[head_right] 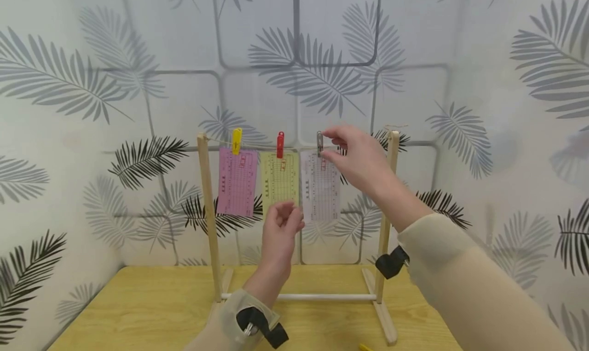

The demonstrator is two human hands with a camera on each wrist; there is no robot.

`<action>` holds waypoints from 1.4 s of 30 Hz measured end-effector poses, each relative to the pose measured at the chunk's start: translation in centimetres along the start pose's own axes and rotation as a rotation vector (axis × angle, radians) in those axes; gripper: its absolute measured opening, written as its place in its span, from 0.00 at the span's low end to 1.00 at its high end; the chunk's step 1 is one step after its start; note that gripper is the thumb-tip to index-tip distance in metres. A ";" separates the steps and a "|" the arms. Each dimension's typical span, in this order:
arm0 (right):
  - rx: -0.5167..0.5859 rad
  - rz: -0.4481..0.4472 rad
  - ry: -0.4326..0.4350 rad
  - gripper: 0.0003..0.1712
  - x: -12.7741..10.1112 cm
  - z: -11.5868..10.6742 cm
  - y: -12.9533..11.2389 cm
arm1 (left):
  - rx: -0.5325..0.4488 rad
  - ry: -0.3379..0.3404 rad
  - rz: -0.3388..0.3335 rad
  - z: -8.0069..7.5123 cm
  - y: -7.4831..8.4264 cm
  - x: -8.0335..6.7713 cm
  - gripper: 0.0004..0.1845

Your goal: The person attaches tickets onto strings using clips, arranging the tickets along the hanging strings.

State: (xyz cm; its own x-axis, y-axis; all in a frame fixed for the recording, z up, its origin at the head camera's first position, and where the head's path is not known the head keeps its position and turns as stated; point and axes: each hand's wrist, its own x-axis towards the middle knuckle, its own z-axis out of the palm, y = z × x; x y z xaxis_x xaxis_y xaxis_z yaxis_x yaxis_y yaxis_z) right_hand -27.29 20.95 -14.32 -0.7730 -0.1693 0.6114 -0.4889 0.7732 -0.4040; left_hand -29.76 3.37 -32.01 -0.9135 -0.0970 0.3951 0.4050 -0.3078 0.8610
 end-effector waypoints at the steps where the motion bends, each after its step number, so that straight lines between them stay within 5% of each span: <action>1: 0.006 -0.002 0.003 0.28 -0.3 0.0 0.1 | 0.006 0.000 0.002 -0.2 0.0 -0.1 0.15; 24: 0.029 0.042 -0.073 0.33 -7.3 2.5 3.2 | 0.129 -0.025 0.027 -5.5 -1.1 -2.4 0.14; 42: 0.015 0.083 -0.198 0.40 -12.9 6.2 5.9 | 0.267 -0.050 -0.029 -9.9 -1.9 -4.2 0.18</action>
State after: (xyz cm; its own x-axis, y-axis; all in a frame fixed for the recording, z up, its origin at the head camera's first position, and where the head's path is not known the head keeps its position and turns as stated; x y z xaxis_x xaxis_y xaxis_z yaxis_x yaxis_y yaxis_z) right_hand -22.70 23.92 -28.80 -0.8748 -0.2232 0.4301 -0.4246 0.7808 -0.4584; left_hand -27.02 -5.05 -38.49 -0.9247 -0.0432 0.3783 0.3801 -0.0487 0.9237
